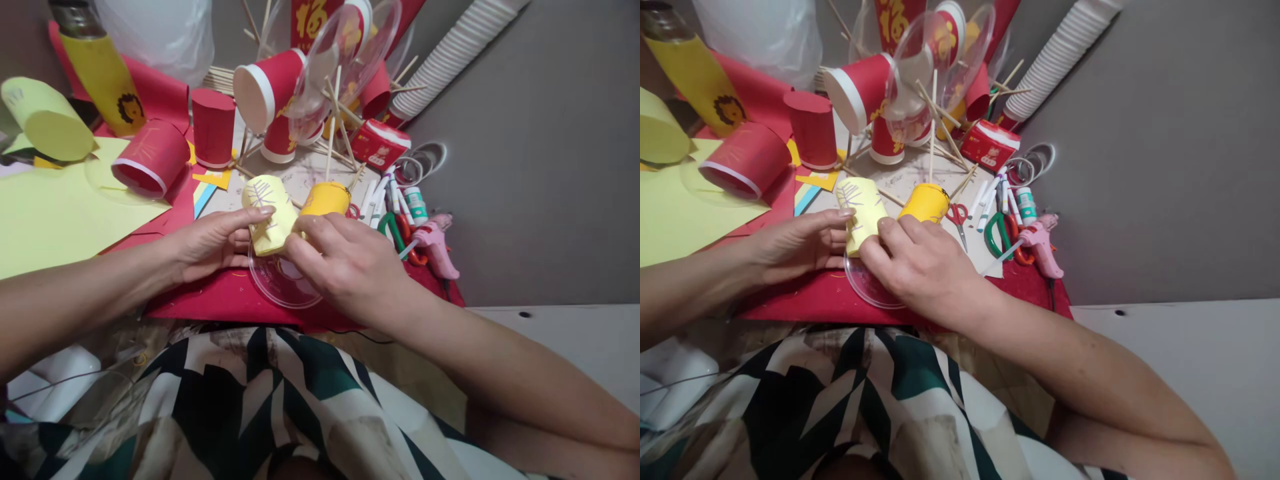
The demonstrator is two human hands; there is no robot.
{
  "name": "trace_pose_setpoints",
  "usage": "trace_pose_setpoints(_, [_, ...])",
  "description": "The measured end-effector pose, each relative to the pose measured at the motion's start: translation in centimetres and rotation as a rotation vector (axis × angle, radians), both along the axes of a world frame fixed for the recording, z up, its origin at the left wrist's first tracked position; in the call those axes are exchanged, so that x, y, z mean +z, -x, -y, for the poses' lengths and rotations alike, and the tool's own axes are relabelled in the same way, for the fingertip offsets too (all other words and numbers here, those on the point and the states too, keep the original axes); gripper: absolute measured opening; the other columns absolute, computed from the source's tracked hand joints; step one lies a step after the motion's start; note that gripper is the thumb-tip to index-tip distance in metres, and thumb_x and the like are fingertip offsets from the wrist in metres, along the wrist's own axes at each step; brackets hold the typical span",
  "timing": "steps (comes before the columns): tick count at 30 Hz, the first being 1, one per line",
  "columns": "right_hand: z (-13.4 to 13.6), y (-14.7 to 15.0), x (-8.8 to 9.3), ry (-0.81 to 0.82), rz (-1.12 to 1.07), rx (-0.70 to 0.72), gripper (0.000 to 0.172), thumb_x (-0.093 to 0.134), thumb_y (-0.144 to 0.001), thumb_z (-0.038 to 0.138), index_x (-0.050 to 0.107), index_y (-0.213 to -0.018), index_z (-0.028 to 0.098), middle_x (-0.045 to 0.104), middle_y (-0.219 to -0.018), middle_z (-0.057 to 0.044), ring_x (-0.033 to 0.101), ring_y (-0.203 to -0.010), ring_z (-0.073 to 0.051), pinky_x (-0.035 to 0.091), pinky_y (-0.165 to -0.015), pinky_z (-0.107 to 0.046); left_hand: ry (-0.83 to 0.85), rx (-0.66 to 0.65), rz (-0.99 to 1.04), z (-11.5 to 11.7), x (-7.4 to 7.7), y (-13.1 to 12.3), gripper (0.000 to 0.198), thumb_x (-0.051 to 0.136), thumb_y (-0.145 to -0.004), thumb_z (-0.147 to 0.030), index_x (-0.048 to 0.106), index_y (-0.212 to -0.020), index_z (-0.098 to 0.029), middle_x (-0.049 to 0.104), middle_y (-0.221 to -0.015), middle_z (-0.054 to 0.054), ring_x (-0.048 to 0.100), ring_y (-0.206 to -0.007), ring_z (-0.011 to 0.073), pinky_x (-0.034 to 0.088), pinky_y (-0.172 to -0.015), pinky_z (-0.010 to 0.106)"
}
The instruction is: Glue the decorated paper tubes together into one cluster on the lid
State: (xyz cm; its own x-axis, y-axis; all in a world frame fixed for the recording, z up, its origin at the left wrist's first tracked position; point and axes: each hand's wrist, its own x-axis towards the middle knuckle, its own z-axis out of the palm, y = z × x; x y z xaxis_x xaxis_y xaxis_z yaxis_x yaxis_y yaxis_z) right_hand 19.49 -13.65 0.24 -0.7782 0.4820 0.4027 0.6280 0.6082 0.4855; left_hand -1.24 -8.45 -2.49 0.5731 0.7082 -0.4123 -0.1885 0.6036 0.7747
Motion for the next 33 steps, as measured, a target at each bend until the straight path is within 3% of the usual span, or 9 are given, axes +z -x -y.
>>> trace_pose_setpoints(3, [-0.1,-0.1,0.7,0.032,0.039,0.042,0.021,0.051,-0.103,0.011,0.065,-0.088,0.019,0.077,-0.095,-0.010,0.057,-0.076,-0.023,0.038,-0.064,-0.035,0.037,0.031,-0.024,-0.1,0.1,0.0,0.043,0.094,-0.071,-0.041,0.073,-0.099,-0.016,0.074,-0.083,0.002,0.071,-0.076,0.0145,0.061,-0.071,0.025])
trace_pose_setpoints(7, [-0.3,0.2,1.3,0.095,0.079,0.064,0.024,0.047,-0.102,0.008,0.066,-0.094,0.018,0.077,-0.099,-0.010,0.058,-0.079,-0.024,0.038,-0.065,-0.036,0.036,0.016,-0.054,-0.3,0.3,0.1,0.050,0.098,-0.064,-0.044,0.072,-0.094,-0.015,0.073,-0.079,0.002,0.071,-0.074,0.0148,0.061,-0.069,0.025])
trace_pose_setpoints(13, [-0.6,0.4,1.5,0.220,0.038,0.061,0.027,0.043,-0.101,0.008,0.067,-0.093,0.017,0.076,-0.099,-0.010,0.063,-0.079,-0.023,0.041,-0.064,-0.036,0.018,0.068,-0.122,-0.5,0.9,-0.1,0.050,0.099,-0.063,-0.030,0.063,-0.096,-0.019,0.071,-0.077,-0.004,0.066,-0.064,0.0092,0.056,-0.063,0.020])
trace_pose_setpoints(18, [-1.9,-3.6,2.8,0.464,-0.320,0.044,0.019,0.054,-0.103,0.025,0.067,-0.114,0.016,0.075,-0.117,-0.015,0.070,-0.103,-0.025,0.056,-0.082,-0.039,0.036,0.077,-0.239,-0.7,2.0,-0.5,0.054,0.094,-0.068,-0.018,0.063,-0.113,-0.019,0.076,-0.090,0.000,0.070,-0.071,0.0122,0.055,-0.065,0.022])
trace_pose_setpoints(20, [-2.9,-5.7,2.5,0.394,-0.507,-0.064,0.024,0.061,-0.101,0.027,0.066,-0.122,0.017,0.076,-0.115,-0.015,0.072,-0.102,-0.025,0.058,-0.085,-0.039,0.039,0.085,-0.260,-0.8,2.3,-0.5,0.058,0.092,-0.070,-0.016,0.063,-0.120,-0.019,0.078,-0.104,0.005,0.074,-0.081,0.0164,0.057,-0.070,0.025])
trace_pose_setpoints(22, [-4.2,-7.5,1.5,0.409,-0.650,-0.203,0.034,0.066,-0.099,0.032,0.065,-0.130,0.018,0.076,-0.119,-0.018,0.073,-0.094,-0.024,0.059,-0.076,-0.037,0.037,0.095,-0.280,-0.8,2.5,-0.6,0.061,0.090,-0.071,-0.017,0.062,-0.126,-0.020,0.078,-0.113,0.007,0.076,-0.088,0.0192,0.059,-0.073,0.026])
trace_pose_setpoints(24, [-5.4,-8.6,0.3,0.571,-0.730,-0.287,0.046,0.066,-0.099,0.040,0.060,-0.141,0.021,0.076,-0.120,-0.017,0.073,-0.097,-0.025,0.060,-0.073,-0.036,0.035,0.095,-0.304,-0.9,2.5,-0.5,0.060,0.090,-0.072,-0.019,0.063,-0.126,-0.021,0.078,-0.116,0.008,0.077,-0.091,0.0199,0.060,-0.075,0.027])
trace_pose_setpoints(27, [-6.7,-8.9,-1.1,0.794,-0.753,-0.264,0.054,0.065,-0.097,0.046,0.059,-0.144,0.020,0.078,-0.115,-0.013,0.074,-0.094,-0.024,0.062,-0.080,-0.041,0.031,0.066,-0.326,-1.1,2.4,-0.3,0.055,0.091,-0.073,-0.023,0.066,-0.122,-0.022,0.079,-0.116,0.008,0.078,-0.093,0.0206,0.061,-0.078,0.027])
trace_pose_setpoints(33, [-8.2,-8.5,-1.5,1.113,-0.891,-0.134,0.044,0.063,-0.096,0.039,0.068,-0.134,0.016,0.074,-0.133,-0.014,0.073,-0.112,-0.025,0.062,-0.094,-0.041,0.015,-0.018,-0.363,-1.5,2.3,0.4,0.051,0.087,-0.075,-0.022,0.069,-0.123,-0.023,0.078,-0.123,0.008,0.076,-0.109,0.0243,0.062,-0.088,0.028])
